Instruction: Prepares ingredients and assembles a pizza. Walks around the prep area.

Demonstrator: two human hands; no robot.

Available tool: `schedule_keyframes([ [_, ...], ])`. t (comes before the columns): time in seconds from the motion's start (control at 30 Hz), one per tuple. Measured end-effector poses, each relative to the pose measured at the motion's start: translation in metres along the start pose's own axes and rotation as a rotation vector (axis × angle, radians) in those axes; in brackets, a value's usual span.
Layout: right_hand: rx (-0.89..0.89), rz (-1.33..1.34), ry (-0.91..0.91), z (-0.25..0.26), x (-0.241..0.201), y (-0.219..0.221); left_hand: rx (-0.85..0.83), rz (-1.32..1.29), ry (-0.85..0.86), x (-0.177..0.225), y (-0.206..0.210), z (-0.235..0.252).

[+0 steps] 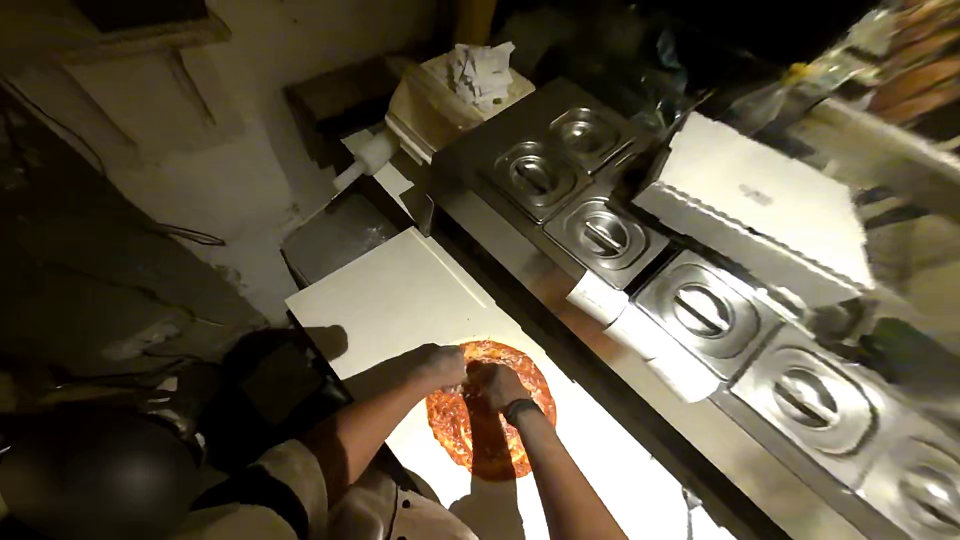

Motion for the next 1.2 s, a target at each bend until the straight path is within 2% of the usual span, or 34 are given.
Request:
schedule_keyframes([
  [0.07, -0.019, -0.107, 0.155, -0.016, 0.009, 0.003, 0.028, 0.039, 0.019, -0.008, 0.007, 0.0],
  [0.13, -0.006, -0.164, 0.238, -0.029, 0.023, 0.004, 0.082, -0.073, 0.046, -0.017, 0.011, -0.001],
  [0.2, -0.099, -0.063, 0.101, -0.03, 0.03, 0.007, 0.022, -0.411, 0.106, -0.017, 0.018, -0.002],
  [0.27, -0.077, 0.105, -0.002, -0.023, 0.039, 0.0, 0.016, -0.67, 0.154, -0.008, 0.024, 0.002],
  [0.37, 0.165, 0.124, 0.049, -0.009, 0.065, -0.034, 0.146, -0.565, 0.04, 0.016, 0.009, 0.012],
  [0.43, 0.242, 0.067, 0.125, -0.007, 0.081, -0.05, 0.103, -0.608, 0.076, 0.049, 0.007, 0.018],
  [0.5, 0.283, 0.043, 0.214, -0.015, 0.095, -0.059, 0.096, -0.508, 0.108, 0.082, 0.011, 0.028],
  [0.53, 0.26, 0.025, 0.238, -0.019, 0.102, -0.06, 0.101, -0.431, 0.137, 0.098, 0.018, 0.038],
  [0.6, 0.147, -0.011, 0.248, -0.03, 0.113, -0.052, 0.007, -0.308, 0.245, 0.129, 0.04, 0.053],
  [0.73, 0.063, 0.094, 0.345, -0.073, 0.127, -0.02, -0.234, -0.075, 0.31, 0.166, 0.079, 0.02],
  [0.83, -0.082, 0.179, 0.251, -0.089, 0.12, 0.018, -0.39, 0.134, 0.298, 0.154, 0.095, -0.01],
  [0.9, -0.079, 0.317, 0.175, -0.09, 0.104, 0.031, -0.368, 0.243, 0.289, 0.133, 0.092, -0.019],
  [1.0, -0.018, 0.397, 0.073, -0.076, 0.078, 0.025, -0.16, 0.201, 0.144, 0.096, 0.063, -0.03],
  [1.07, 0.098, 0.335, 0.104, -0.066, 0.077, 0.008, -0.007, 0.152, 0.076, 0.077, 0.046, -0.017],
  [1.13, 0.196, 0.232, 0.146, -0.059, 0.088, -0.009, 0.091, 0.07, 0.093, 0.068, 0.035, 0.0],
  [1.2, 0.208, 0.188, 0.137, -0.06, 0.104, -0.015, 0.155, 0.016, 0.149, 0.073, 0.037, 0.01],
])
Point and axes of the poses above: each hand's wrist, its own z-axis towards the middle knuckle, its own y-axis out of the palm, x = y × z, the point moved 5 cm from there along z, towards the middle knuckle, and after that the axes turned 8 degrees about -x, right-handed, at the moved point
